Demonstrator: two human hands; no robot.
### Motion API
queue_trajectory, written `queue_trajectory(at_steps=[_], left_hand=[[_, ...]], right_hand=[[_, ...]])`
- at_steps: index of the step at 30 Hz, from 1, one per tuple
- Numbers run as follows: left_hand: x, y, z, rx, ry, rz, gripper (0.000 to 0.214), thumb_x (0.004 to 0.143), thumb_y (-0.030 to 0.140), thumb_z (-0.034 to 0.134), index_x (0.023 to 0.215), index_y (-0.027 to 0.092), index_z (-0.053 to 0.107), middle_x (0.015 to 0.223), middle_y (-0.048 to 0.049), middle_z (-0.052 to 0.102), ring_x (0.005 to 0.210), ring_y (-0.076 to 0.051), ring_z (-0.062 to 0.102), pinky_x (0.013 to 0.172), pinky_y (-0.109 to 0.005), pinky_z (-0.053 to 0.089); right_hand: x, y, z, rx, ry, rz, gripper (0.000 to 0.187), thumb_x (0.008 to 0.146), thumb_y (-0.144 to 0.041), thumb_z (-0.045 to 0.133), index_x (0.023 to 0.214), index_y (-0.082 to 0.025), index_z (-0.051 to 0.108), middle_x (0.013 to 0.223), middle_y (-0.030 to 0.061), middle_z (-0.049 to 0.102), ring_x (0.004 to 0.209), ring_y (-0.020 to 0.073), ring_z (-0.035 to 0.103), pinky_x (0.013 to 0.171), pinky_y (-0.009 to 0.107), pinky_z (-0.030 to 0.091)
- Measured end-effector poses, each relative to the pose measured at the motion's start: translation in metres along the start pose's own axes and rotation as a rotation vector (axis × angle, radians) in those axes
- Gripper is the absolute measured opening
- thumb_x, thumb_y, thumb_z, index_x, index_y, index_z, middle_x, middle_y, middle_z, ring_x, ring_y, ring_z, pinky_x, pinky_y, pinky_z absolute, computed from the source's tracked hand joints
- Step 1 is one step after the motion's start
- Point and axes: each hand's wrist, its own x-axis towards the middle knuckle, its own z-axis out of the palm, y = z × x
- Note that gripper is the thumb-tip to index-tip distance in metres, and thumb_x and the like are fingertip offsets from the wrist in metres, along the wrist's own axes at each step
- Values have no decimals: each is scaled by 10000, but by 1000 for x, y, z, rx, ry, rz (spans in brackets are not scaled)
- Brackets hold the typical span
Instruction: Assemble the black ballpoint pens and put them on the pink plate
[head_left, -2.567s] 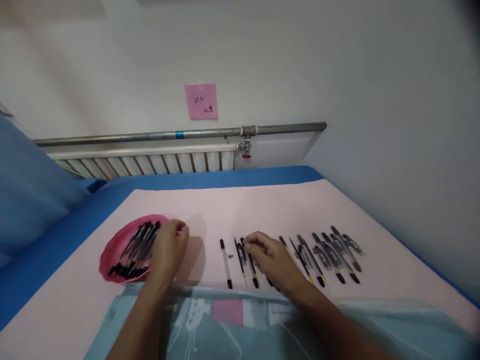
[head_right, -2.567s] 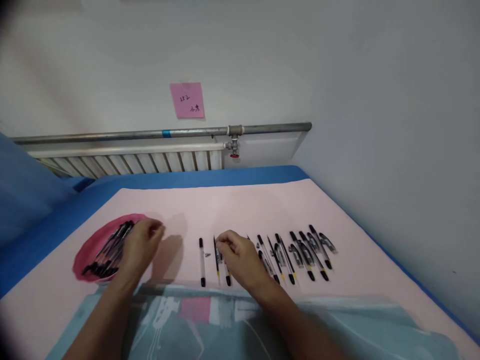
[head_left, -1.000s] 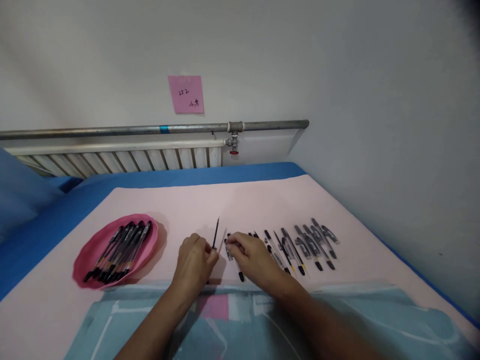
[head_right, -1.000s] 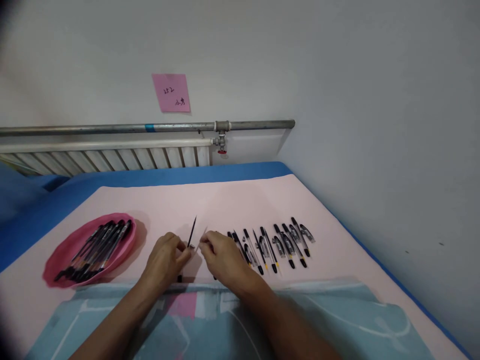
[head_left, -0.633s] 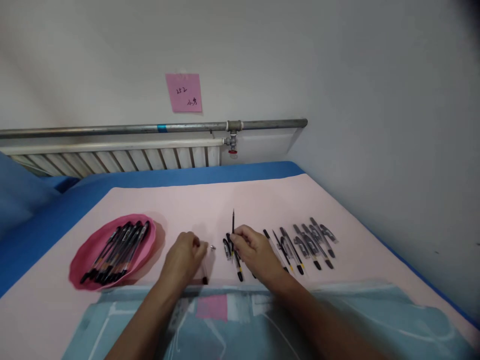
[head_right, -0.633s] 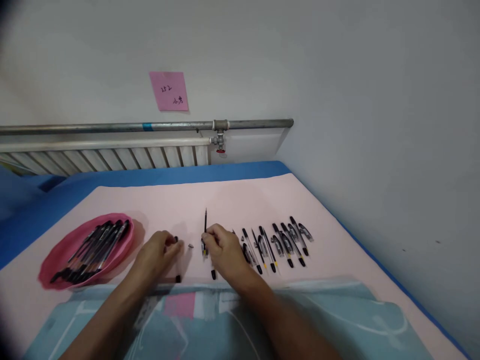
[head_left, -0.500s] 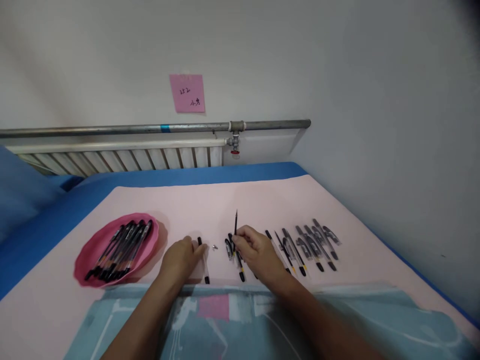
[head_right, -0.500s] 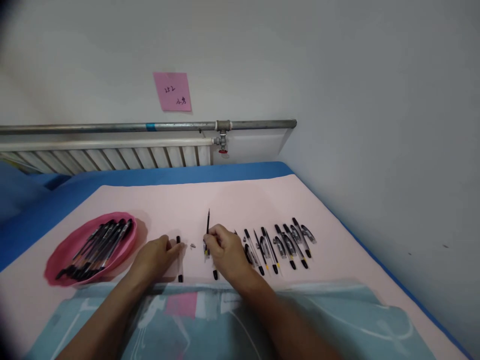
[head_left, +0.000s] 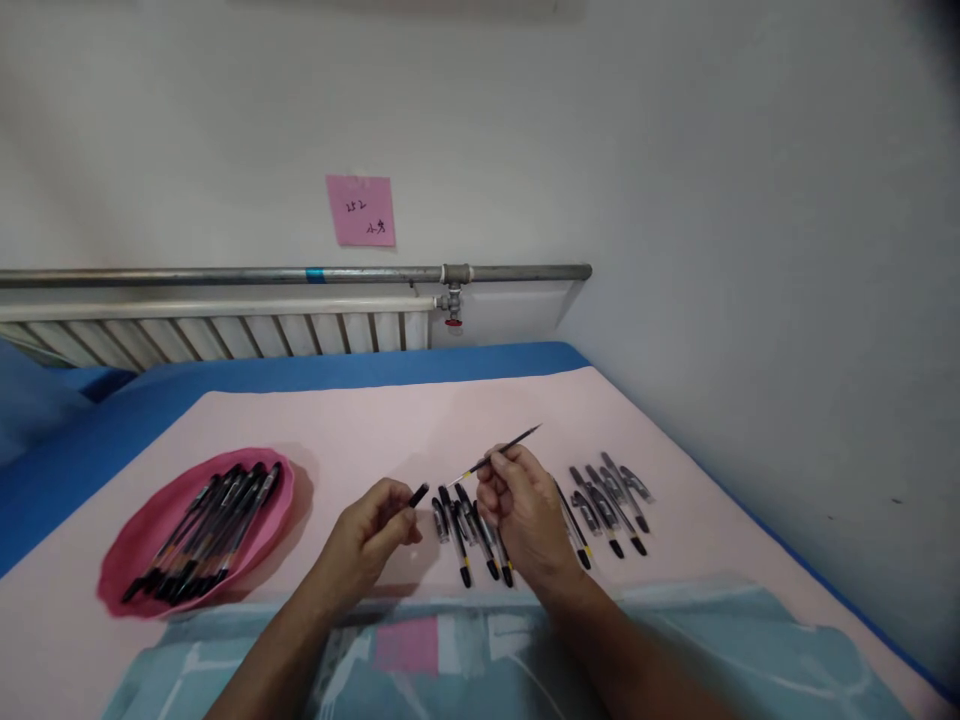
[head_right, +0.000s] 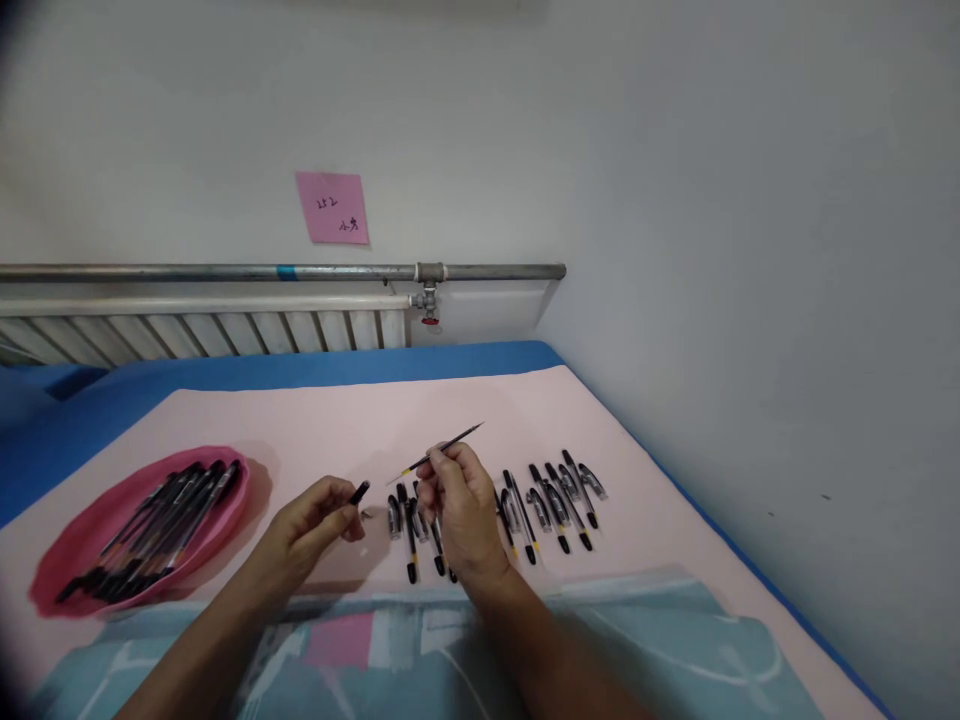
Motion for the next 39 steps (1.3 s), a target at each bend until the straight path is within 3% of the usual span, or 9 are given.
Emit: queue_trajectory(at_steps=[3, 21, 25, 28, 32, 35, 39], left_hand=[[-1, -2, 0, 14, -17, 7, 128, 803, 303, 480, 851, 188, 509, 688, 11, 587, 689, -134, 547, 675, -241, 402], [-2, 0, 1, 139, -68, 18, 153, 812, 321, 471, 836, 180, 523, 689, 7, 564, 663, -125, 505, 619, -228, 367], [-3, 0, 2, 65, -89, -10, 162, 803, 330, 481, 835, 180, 537, 597, 31, 525, 582, -112, 487, 580, -219, 372], [-2, -1, 2, -8, -88, -36, 179, 793, 347, 497, 833, 177, 534, 576, 39, 510, 529, -103, 480, 535, -213, 369], [2, 0, -5, -119, 17, -36, 171, 798, 338, 492, 820, 170, 512, 548, 42, 518, 492, -90, 463, 507, -206, 359], [5, 2, -12, -273, 147, -12, 151, 793, 314, 496, 765, 165, 504, 567, 37, 529, 498, -80, 467, 501, -197, 359], [8, 0, -20, -467, 254, -26, 146, 775, 298, 508, 753, 154, 514, 628, 30, 530, 449, -50, 424, 418, -175, 297]], right_hand=[[-1, -2, 2, 51, -17, 19, 147, 742, -301, 566, 717, -182, 484, 603, -40, 520, 403, 48, 399, 336, 144, 271], [-6, 5, -2, -227, -83, -45, 171, 829, -319, 487, 719, -188, 494, 562, -48, 491, 412, 57, 373, 374, 176, 274], [-12, 6, 0, -439, -197, -111, 128, 820, -291, 500, 751, -187, 528, 552, -52, 472, 471, 70, 413, 452, 188, 332], [-13, 8, 3, -495, -307, -48, 98, 797, -269, 514, 805, -181, 558, 560, -51, 477, 462, 73, 414, 459, 196, 338], [-8, 9, 0, -465, -226, 6, 194, 792, -315, 505, 943, -195, 533, 539, -70, 444, 413, 75, 368, 408, 198, 288], [-5, 12, -4, -694, -216, -110, 134, 823, -292, 460, 827, -194, 551, 591, -38, 499, 491, 96, 434, 476, 216, 333], [-2, 23, 2, -1157, -466, -387, 141, 825, -172, 443, 780, -182, 576, 794, 32, 594, 759, 150, 513, 697, 266, 365]])
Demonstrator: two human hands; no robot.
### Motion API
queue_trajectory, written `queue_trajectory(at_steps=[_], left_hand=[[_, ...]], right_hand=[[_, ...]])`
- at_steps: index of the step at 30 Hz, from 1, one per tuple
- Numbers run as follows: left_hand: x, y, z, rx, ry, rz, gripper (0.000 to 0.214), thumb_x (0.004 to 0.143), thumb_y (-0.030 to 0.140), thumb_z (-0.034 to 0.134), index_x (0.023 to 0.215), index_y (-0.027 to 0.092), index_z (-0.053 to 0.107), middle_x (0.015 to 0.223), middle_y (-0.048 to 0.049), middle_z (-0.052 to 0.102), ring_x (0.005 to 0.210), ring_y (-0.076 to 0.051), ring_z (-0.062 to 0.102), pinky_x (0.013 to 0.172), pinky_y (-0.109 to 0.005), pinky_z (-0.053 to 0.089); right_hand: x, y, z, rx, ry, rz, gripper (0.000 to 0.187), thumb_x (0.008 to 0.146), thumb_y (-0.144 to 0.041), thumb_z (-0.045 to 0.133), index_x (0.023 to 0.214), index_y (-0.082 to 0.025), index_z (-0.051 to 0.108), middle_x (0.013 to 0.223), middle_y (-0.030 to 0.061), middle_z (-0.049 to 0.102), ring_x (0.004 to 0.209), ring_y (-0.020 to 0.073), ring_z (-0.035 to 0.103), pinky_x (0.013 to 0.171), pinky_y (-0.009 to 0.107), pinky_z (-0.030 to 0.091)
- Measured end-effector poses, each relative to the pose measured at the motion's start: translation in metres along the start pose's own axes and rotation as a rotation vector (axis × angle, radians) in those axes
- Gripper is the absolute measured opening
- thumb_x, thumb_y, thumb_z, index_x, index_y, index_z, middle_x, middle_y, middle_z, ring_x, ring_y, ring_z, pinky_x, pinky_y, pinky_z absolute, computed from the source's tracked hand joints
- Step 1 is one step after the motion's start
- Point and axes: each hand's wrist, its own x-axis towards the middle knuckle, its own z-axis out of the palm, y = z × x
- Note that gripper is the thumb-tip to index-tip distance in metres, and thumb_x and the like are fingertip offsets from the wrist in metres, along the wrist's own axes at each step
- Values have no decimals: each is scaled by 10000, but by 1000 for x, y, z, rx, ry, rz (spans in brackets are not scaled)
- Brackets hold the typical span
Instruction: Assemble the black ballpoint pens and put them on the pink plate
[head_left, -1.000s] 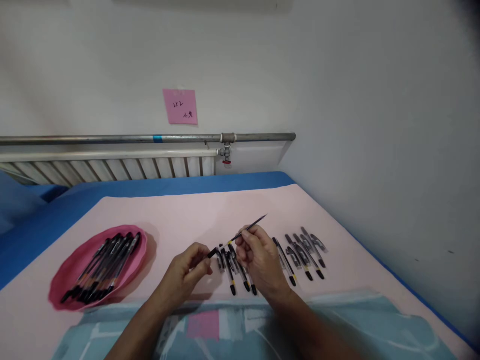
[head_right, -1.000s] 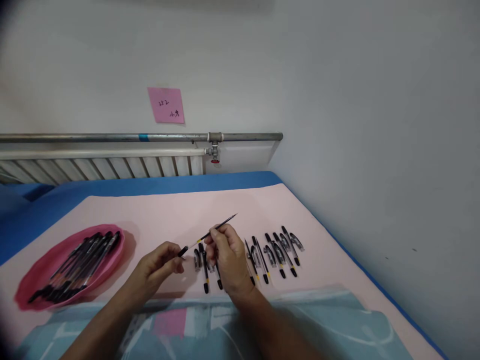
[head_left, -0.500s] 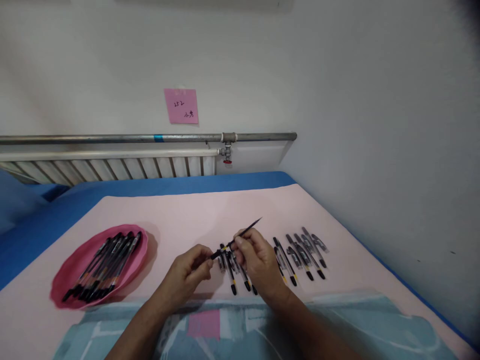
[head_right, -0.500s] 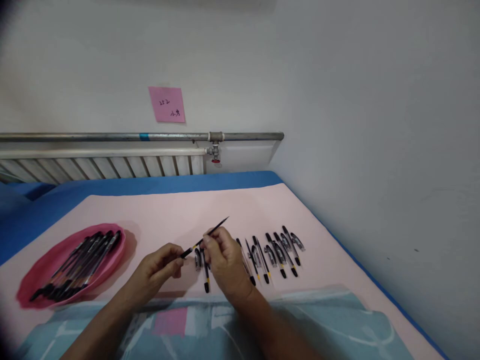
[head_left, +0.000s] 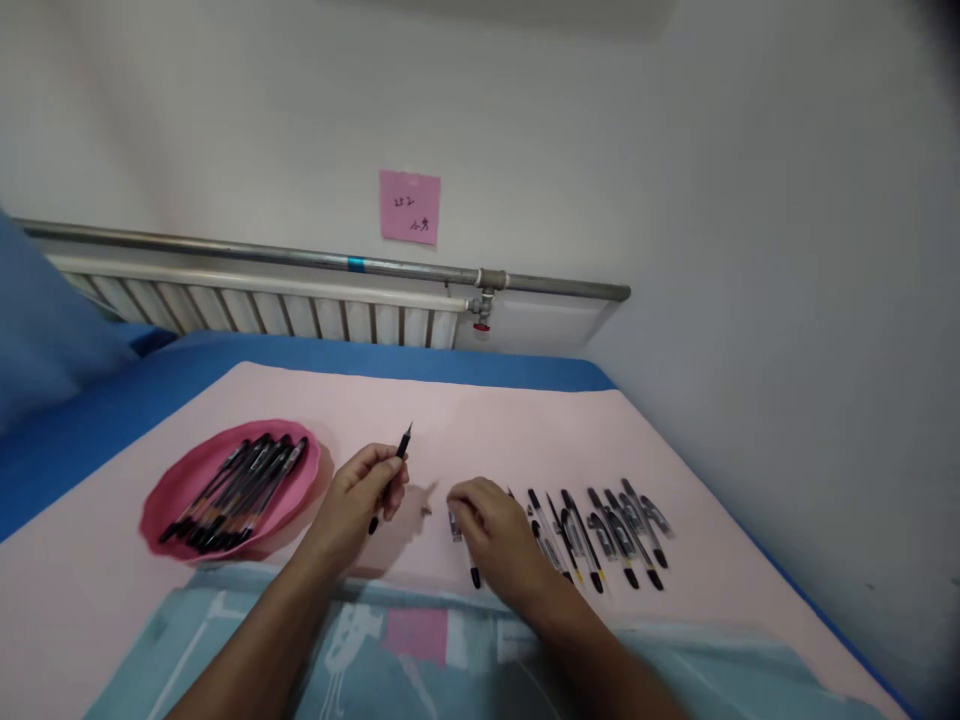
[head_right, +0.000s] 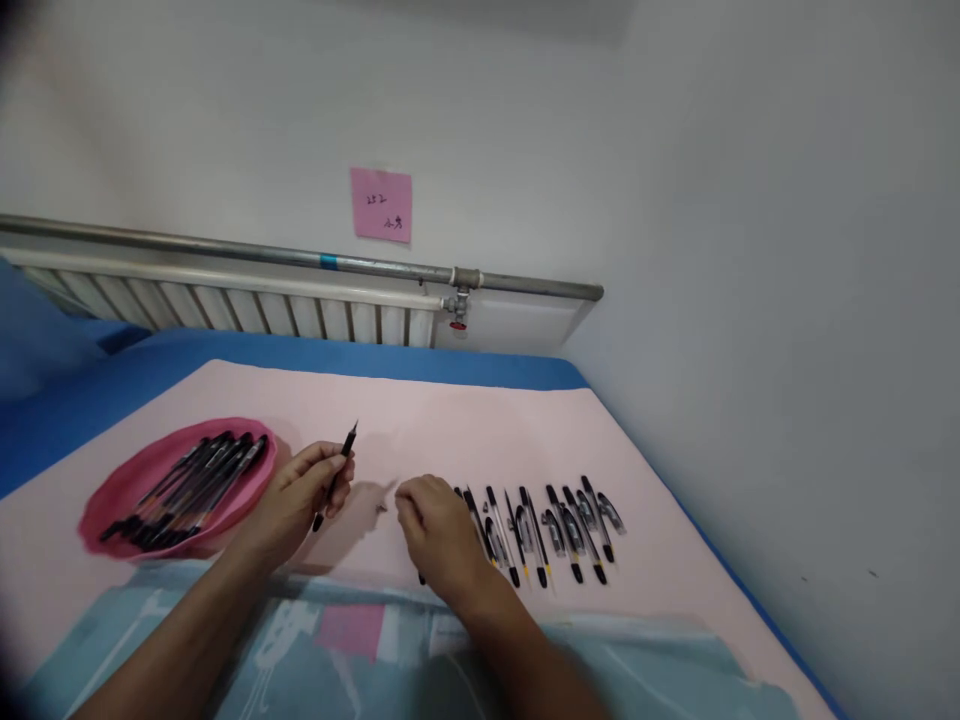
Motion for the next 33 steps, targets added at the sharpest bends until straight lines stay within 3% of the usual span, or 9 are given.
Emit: queue_trajectory(at_steps=[6, 11, 14, 19, 22, 26, 33], left_hand=[[4, 0, -7, -54, 27, -11, 121, 750, 282, 526, 736, 163, 510, 636, 47, 518, 409, -26, 369, 376, -160, 233], [3, 4, -7, -21, -5, -53, 175, 764, 331, 515, 696, 173, 486, 512, 76, 443, 385, -34, 335, 373, -157, 219], [2, 7, -6, 18, -29, -89, 237, 763, 392, 510, 677, 174, 473, 503, 79, 419, 372, -33, 312, 364, -158, 194], [1, 5, -3, 98, -123, -182, 262, 758, 437, 510, 794, 178, 512, 572, 66, 458, 374, -23, 264, 369, -163, 135], [0, -1, -1, 185, -209, -183, 247, 774, 424, 499, 779, 178, 515, 550, 67, 451, 393, -30, 275, 384, -164, 153], [-1, -5, -1, 288, -271, -183, 240, 779, 414, 502, 763, 175, 514, 546, 66, 439, 423, -40, 298, 403, -163, 182], [0, -5, -4, 356, -284, -157, 267, 768, 443, 500, 768, 178, 528, 551, 56, 444, 441, -61, 311, 412, -171, 195]], right_hand=[[26, -8, 27, -574, -293, -176, 139, 815, -143, 458, 800, -170, 594, 817, 76, 629, 812, 209, 507, 733, 340, 305], [32, -6, 39, -688, -317, -227, 180, 786, -67, 434, 733, -153, 582, 786, 89, 628, 789, 220, 528, 750, 374, 306], [32, -2, 31, -470, -237, -158, 184, 798, -87, 418, 803, -156, 588, 804, 82, 629, 785, 209, 545, 735, 355, 348], [36, 2, -3, 395, 40, 227, 190, 800, -276, 477, 899, -182, 609, 709, 10, 604, 630, 142, 556, 595, 261, 418], [36, 3, -15, 679, 79, 298, 188, 744, -293, 555, 864, -175, 639, 626, -11, 570, 581, 122, 524, 578, 247, 413], [33, -1, -17, 741, 33, 298, 147, 718, -241, 574, 821, -185, 661, 617, -23, 560, 541, 97, 485, 563, 229, 396], [29, -11, -19, 595, 17, 247, 107, 693, -196, 565, 740, -201, 661, 694, -13, 577, 579, 104, 483, 556, 224, 382]])
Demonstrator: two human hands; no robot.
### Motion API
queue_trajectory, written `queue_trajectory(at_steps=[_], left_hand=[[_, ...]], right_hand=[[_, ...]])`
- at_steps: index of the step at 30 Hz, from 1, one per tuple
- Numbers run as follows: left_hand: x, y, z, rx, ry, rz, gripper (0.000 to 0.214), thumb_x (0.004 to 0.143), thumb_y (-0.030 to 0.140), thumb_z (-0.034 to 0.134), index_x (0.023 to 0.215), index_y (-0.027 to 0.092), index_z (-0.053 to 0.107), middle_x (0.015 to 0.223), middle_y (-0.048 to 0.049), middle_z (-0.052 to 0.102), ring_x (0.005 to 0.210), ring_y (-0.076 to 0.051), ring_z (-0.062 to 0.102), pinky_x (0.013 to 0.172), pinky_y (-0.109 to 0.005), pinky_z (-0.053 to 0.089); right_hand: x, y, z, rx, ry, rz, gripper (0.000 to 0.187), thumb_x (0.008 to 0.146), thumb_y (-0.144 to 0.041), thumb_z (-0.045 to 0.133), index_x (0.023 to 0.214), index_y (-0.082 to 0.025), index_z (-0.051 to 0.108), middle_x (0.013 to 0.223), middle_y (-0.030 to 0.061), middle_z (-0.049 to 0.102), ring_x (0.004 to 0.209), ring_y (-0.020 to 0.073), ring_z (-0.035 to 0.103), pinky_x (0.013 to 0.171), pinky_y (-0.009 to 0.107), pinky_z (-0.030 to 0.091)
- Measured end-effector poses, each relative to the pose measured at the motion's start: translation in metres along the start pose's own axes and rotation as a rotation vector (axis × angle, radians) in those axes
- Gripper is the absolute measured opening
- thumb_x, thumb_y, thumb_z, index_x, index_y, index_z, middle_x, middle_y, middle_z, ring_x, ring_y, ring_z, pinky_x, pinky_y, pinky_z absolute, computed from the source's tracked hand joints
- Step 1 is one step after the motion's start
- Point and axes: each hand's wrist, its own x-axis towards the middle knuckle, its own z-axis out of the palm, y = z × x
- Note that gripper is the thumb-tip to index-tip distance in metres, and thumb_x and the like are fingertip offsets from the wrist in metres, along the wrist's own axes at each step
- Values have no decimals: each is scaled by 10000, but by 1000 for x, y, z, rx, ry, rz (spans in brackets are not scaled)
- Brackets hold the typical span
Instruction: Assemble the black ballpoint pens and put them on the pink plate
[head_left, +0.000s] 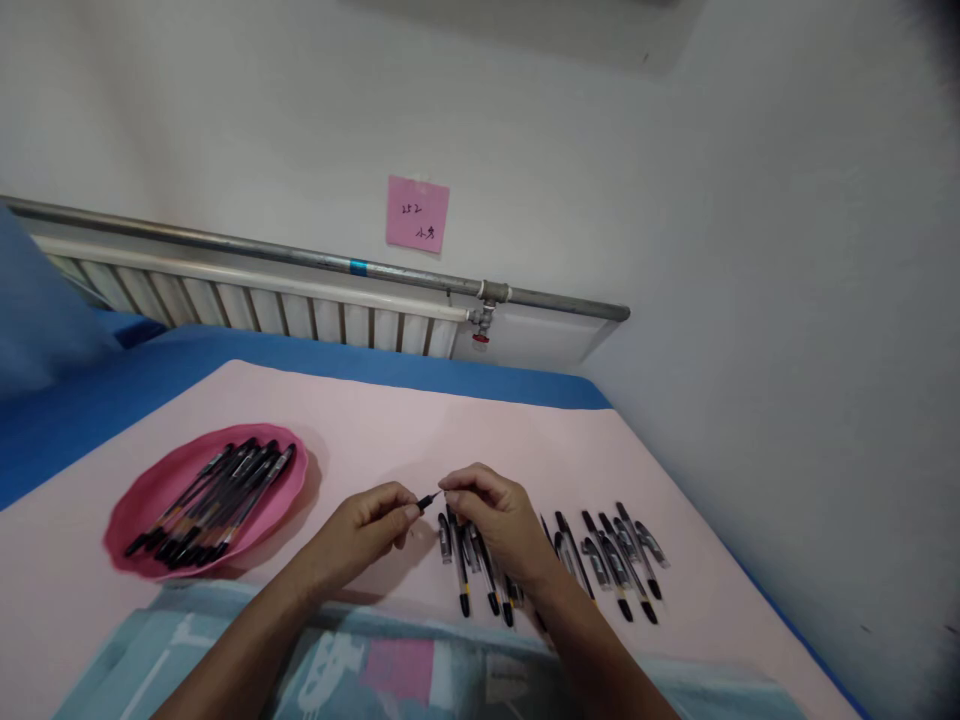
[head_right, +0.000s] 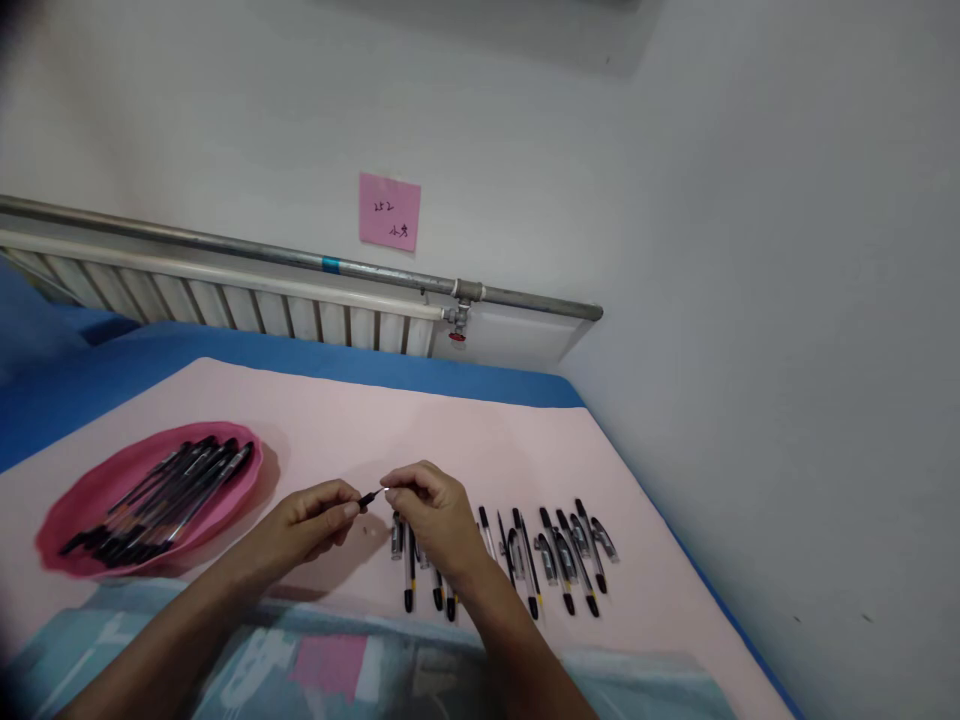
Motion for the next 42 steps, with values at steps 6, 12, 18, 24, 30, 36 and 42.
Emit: queue_trajectory(at_steps=[6, 12, 18, 24, 30, 36, 42], left_hand=[[-2, 0, 0, 60, -5, 41, 256, 765, 428, 497, 742, 179, 553, 572, 49, 466, 470, -73, 320, 430, -178, 213], [-2, 2, -1, 98, -29, 37, 244, 772, 414, 489, 736, 179, 545, 573, 49, 466, 486, -79, 334, 445, -182, 218], [-3, 3, -1, 68, -27, 22, 240, 772, 408, 489, 716, 178, 530, 565, 54, 456, 471, -73, 317, 436, -186, 208], [-4, 2, -2, 37, -41, -2, 239, 769, 403, 493, 733, 167, 520, 561, 63, 457, 466, -61, 322, 438, -179, 222], [-2, 4, 1, 26, -23, -1, 242, 770, 391, 494, 696, 161, 504, 535, 70, 445, 449, -53, 332, 429, -179, 234], [-2, 6, 0, -68, -16, -42, 238, 763, 398, 506, 713, 165, 506, 519, 79, 432, 405, -37, 296, 396, -171, 188], [-3, 6, 3, -75, -28, -48, 238, 771, 398, 497, 716, 166, 489, 526, 76, 434, 402, -35, 290, 376, -170, 171]], right_hand=[[-1, -3, 2, 41, 12, 61, 39, 661, -183, 585, 690, -191, 610, 573, -48, 519, 521, 91, 444, 513, 210, 348], [0, 1, 2, 113, -55, 108, 50, 653, -165, 595, 700, -170, 611, 592, -44, 530, 524, 80, 458, 518, 201, 350], [2, 11, 5, 242, -110, 175, 78, 679, -205, 597, 749, -173, 602, 513, -60, 504, 452, 76, 450, 471, 198, 341], [0, 11, 10, 144, -79, 171, 87, 651, -212, 631, 707, -151, 605, 548, -44, 516, 477, 69, 440, 468, 187, 341], [0, 19, 14, 95, -44, 156, 175, 691, -304, 630, 633, -163, 543, 477, -63, 446, 428, 59, 374, 414, 181, 291], [1, 17, 14, 213, -88, 166, 218, 693, -289, 609, 867, -162, 642, 547, -34, 528, 489, 83, 452, 475, 202, 364], [-1, 19, 15, 118, -41, 139, 176, 721, -324, 608, 672, -156, 593, 487, -52, 469, 437, 60, 392, 419, 180, 308]])
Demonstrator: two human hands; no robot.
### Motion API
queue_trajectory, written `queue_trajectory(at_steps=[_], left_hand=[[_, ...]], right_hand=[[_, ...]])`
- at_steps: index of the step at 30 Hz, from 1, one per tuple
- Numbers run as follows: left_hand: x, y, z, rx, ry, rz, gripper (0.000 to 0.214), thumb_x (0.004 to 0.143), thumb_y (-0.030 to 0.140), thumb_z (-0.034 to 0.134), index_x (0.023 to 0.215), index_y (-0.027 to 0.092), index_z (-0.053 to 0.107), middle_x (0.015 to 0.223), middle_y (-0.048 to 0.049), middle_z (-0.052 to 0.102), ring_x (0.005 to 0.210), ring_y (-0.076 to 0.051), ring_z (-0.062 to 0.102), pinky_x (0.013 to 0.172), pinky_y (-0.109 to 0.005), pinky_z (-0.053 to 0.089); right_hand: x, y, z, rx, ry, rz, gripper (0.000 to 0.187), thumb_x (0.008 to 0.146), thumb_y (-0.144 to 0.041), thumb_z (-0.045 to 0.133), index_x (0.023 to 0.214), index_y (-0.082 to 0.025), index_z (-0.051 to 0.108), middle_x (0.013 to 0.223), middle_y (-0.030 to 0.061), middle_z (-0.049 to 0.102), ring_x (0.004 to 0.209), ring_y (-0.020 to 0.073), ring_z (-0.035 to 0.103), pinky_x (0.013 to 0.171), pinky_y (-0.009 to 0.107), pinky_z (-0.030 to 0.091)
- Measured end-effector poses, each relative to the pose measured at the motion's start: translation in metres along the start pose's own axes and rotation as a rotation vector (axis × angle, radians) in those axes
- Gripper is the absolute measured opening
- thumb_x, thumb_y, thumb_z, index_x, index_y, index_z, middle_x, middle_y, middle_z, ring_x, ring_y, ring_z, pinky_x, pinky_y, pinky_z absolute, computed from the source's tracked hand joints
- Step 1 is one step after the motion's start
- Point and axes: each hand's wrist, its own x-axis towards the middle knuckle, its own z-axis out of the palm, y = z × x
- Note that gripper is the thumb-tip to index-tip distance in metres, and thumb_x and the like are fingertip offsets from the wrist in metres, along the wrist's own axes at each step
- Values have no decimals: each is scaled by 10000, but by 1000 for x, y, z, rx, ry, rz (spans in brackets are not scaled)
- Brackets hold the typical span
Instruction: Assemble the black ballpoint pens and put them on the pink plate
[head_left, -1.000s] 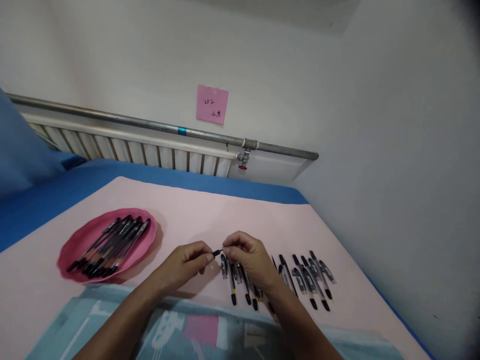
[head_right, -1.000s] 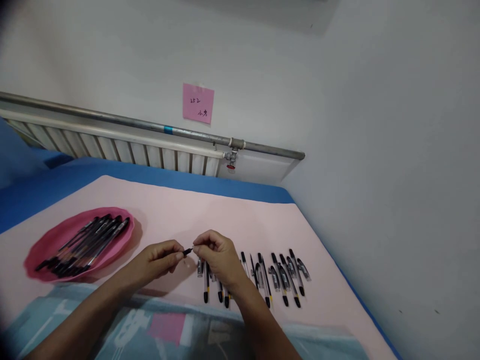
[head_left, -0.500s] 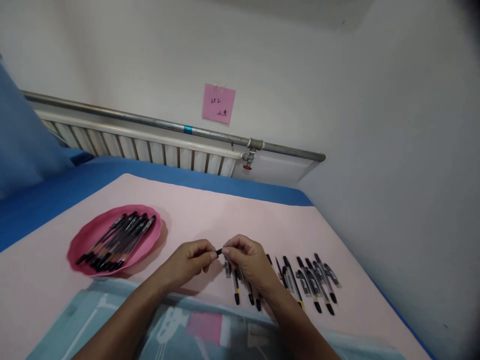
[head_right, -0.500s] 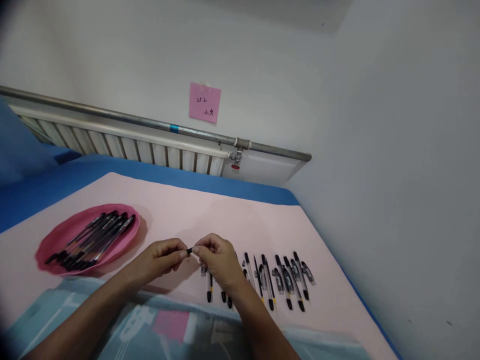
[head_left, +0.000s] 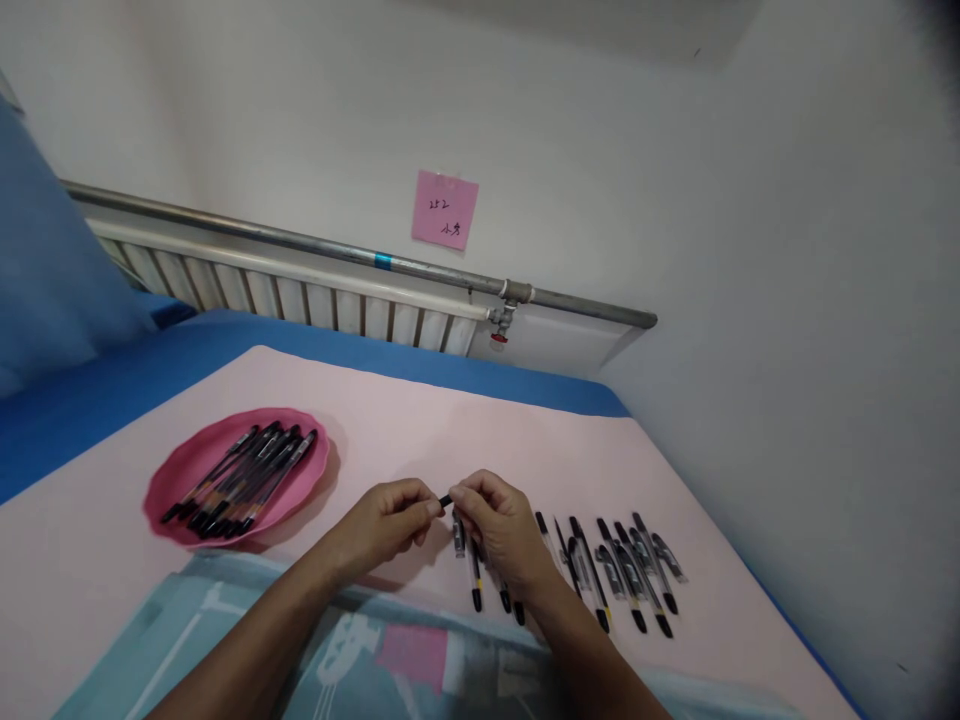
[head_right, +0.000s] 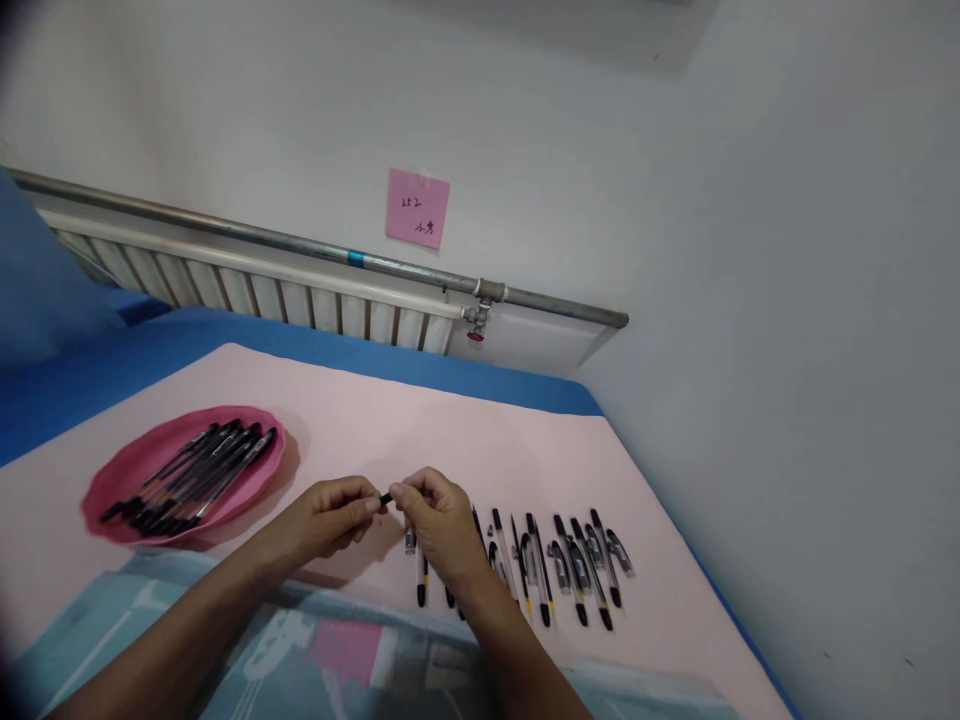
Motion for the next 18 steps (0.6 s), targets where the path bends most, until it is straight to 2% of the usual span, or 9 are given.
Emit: queue_trajectory(at_steps=[2, 5, 7, 10, 12, 15, 18], left_hand=[[0, 0, 0, -8, -5, 0, 236, 776, 394, 493, 712, 167, 482, 531, 76, 435, 400, -33, 283, 372, -172, 166], [-1, 2, -2, -13, -22, -10, 228, 780, 381, 488, 718, 161, 492, 543, 71, 440, 406, -30, 283, 380, -173, 169], [-3, 4, -3, -16, -42, -16, 209, 766, 363, 511, 754, 154, 517, 564, 65, 449, 418, -29, 295, 392, -174, 181], [-4, 5, -3, -22, -54, -22, 287, 732, 332, 559, 959, 158, 540, 620, 55, 483, 439, -35, 325, 407, -177, 203], [-5, 6, -3, -18, -55, -16, 389, 729, 330, 565, 1076, 163, 512, 644, 44, 507, 454, -44, 349, 414, -181, 224], [-6, 5, -3, -31, -74, 12, 424, 743, 328, 553, 1130, 164, 491, 653, 36, 521, 454, -47, 354, 412, -184, 227], [-5, 4, -3, -46, -75, 33, 441, 751, 301, 543, 1165, 167, 467, 651, 37, 526, 436, -43, 339, 400, -184, 209]], right_hand=[[0, 0, 0, 38, -4, -6, 169, 713, -328, 619, 755, -165, 604, 533, -49, 487, 448, 63, 408, 417, 180, 317], [1, -1, 0, 114, -66, 12, 260, 707, -315, 615, 924, -172, 614, 577, -38, 519, 466, 77, 448, 434, 192, 350], [1, -2, -1, 96, -72, 22, 217, 720, -319, 601, 864, -159, 630, 536, -39, 511, 450, 75, 437, 431, 191, 342], [1, -1, -1, 48, -2, 17, 181, 725, -334, 603, 714, -154, 604, 482, -51, 476, 420, 60, 391, 404, 179, 298], [2, 0, -2, 63, 10, 22, 177, 717, -338, 612, 740, -163, 600, 491, -58, 470, 409, 56, 380, 393, 177, 288], [2, 0, -2, 124, -62, 41, 232, 716, -321, 601, 896, -174, 613, 546, -48, 501, 435, 68, 420, 415, 187, 324], [2, 0, -3, 84, -64, 35, 192, 718, -325, 596, 807, -157, 622, 519, -46, 490, 439, 68, 414, 420, 187, 316]])
